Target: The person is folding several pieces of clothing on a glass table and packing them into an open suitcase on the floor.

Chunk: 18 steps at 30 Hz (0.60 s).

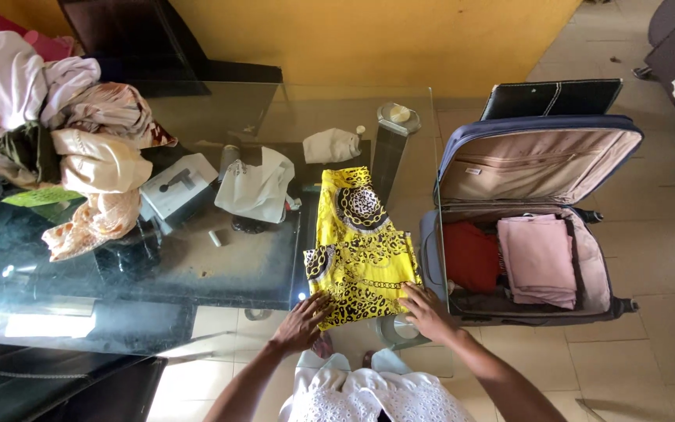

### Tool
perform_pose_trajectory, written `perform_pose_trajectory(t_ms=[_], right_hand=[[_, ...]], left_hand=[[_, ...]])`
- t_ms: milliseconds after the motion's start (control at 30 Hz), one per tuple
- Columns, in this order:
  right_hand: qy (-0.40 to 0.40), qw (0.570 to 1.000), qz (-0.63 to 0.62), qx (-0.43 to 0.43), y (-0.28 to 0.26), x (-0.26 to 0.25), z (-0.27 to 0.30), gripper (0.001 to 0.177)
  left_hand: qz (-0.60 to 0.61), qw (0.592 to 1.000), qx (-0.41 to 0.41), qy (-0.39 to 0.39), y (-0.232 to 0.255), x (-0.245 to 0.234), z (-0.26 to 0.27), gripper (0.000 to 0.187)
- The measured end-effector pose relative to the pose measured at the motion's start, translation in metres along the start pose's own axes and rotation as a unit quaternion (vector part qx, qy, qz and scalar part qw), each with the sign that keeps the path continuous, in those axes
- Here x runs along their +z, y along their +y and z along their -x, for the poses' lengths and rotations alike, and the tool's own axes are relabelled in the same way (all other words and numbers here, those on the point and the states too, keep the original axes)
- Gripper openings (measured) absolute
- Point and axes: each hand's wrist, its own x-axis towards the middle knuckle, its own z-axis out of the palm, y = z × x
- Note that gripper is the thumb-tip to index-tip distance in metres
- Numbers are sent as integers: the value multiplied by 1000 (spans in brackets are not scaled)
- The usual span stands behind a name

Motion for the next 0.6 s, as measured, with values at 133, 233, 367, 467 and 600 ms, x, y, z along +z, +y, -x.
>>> perform_pose_trajectory(t_ms=[133, 233, 367, 467, 600], right_hand=[[-1, 992, 121, 32, 10, 28, -2, 33], [-48, 992, 3, 119, 19, 25, -10, 27], [-277, 914, -197, 220, 22, -25, -15, 23], [-326, 895, -266, 147, 46, -27, -14, 20], [-239, 895, -352, 132, 66, -40, -52, 15]], left_hand=[[-7, 999, -8, 33, -10, 18, -4, 58], [67, 995, -46, 65, -15, 16, -6, 47], [231, 956, -158, -92, -22, 5, -1, 47], [287, 915, -200, -202, -38, 8, -5, 46], [411, 891, -156, -116, -79, 13, -30, 51]])
